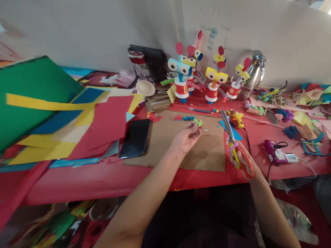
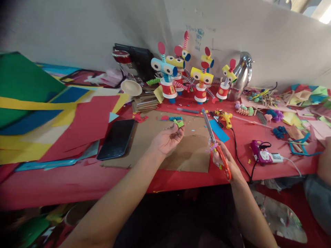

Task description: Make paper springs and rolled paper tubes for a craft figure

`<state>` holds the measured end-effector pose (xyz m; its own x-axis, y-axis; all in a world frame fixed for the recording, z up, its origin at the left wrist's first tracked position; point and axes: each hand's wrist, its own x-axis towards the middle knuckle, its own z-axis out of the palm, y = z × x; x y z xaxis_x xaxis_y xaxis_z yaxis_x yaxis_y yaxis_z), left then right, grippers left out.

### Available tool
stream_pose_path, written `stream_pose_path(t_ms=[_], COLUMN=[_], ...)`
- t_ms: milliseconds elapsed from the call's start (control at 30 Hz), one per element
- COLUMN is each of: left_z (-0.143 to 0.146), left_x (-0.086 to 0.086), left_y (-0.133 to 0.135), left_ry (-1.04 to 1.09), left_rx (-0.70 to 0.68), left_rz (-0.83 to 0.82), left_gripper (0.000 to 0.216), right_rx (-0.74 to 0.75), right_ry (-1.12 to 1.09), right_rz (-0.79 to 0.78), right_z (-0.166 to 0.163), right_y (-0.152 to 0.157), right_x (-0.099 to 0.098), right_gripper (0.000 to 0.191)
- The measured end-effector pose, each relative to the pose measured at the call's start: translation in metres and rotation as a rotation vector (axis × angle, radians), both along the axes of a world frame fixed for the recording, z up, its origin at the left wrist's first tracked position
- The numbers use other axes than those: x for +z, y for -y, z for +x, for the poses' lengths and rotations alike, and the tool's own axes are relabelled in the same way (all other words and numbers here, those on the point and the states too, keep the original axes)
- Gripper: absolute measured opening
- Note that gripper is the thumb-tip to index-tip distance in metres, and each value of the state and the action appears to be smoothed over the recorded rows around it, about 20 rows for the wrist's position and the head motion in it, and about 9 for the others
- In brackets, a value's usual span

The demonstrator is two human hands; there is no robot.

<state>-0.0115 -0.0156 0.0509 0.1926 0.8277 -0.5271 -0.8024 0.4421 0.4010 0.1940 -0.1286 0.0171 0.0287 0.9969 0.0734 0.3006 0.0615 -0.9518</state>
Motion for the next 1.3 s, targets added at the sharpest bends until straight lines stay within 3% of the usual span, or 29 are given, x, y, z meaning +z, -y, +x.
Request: stream_pose_path(t_ms=[233, 333, 567, 767, 867, 967, 1133, 1300], left_z=[-0.004, -0.005, -0.006, -0.006, -0.006, -0.006, -0.009, -0.011], left_x=[-0.005, -0.006, -0.003, -0.004, -0.005, -0.006, -0.012, -0.017], left_y=[-0.001, -0.002, -0.002, -0.002, -0.002, -0.004, -0.007, -0.008], left_ry=[0.014, 0.034, 0.071, 0.081, 0.063, 0.048, 0.060, 0.078], left_rx=[-0.023, -0.009, 0.003, 0.003, 0.006, 0.010, -0.012, -0.027], left_rz=[0.039, 0.049, 0.068, 0.058, 0.061, 0.078, 0.129, 0.175], left_gripper=[0.029, 0.027, 0.030, 0.025, 0.029, 0.028, 0.021, 0.019], right_rx=[-0.307, -0.367, -0.245, -0.114, -0.093, -0.014, 0.184, 0.284], right_ry=[0.863, 1.073, 1.152, 1.223, 1.177, 1.179, 1.236, 1.313], right_rz=[0.156, 0.123, 0.099, 0.110, 0.210, 0.237, 0.133, 0.024], right_z=[0.000, -0.001, 0.010, 0.015, 0.009, -0.003, -0.021, -0.029], right_y=[-0.006, -0.012, -0.024, -0.033, -0.057, -0.091, -0.137, -0.150], right_x=[-0.005, -0.008, -0.004, 0.016, 0.026, 0.031, 0.032, 0.035], right_gripper=[0.057, 0.054, 0.048, 0.046, 0.030, 0.026, 0.027, 0.027])
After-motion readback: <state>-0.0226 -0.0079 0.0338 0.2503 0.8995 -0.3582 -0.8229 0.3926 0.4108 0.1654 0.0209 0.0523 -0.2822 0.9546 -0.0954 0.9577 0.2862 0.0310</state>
